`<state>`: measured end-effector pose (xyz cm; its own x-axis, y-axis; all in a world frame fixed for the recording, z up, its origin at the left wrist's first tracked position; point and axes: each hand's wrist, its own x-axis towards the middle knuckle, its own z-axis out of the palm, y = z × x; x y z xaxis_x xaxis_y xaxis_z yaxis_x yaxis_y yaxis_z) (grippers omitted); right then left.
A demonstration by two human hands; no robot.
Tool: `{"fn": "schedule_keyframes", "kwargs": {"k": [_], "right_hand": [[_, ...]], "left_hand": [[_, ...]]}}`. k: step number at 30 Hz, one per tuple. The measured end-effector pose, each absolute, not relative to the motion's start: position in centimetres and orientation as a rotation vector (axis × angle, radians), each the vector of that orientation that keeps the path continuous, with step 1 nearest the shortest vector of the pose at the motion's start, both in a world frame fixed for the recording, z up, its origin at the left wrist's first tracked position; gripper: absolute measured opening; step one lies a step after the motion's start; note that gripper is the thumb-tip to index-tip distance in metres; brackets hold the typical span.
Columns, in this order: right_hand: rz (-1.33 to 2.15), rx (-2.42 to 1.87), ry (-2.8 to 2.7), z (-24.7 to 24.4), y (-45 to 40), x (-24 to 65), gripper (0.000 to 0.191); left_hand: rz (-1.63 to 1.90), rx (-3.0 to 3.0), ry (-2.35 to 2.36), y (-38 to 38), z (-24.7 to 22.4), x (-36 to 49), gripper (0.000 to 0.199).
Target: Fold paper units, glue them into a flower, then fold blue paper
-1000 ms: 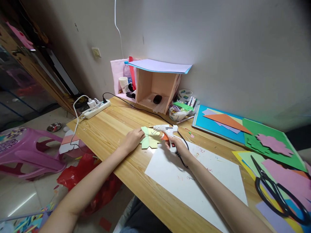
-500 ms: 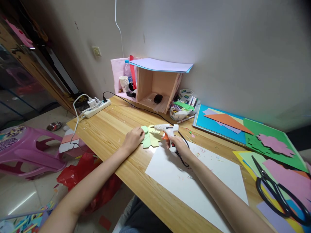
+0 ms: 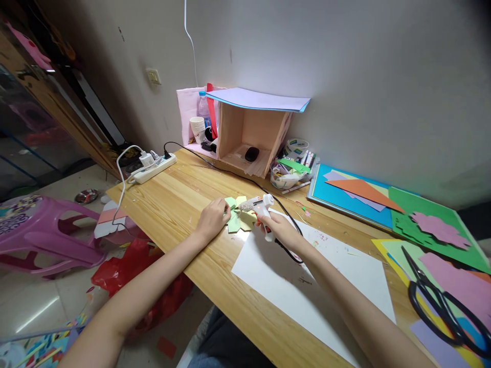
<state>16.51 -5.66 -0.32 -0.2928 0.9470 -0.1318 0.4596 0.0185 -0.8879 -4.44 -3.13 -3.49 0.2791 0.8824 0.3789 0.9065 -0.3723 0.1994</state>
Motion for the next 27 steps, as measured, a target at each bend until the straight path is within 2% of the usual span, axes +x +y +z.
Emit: {"fn": "schedule_keyframes", "kwargs": {"k": [27], "right_hand": [[1.257, -1.53, -1.815, 0.8, -4.9, 16.8, 0.038]], "left_hand": [[-0.666, -2.568, -1.769, -3.6, -2.6, -4.5, 0.013]]}}
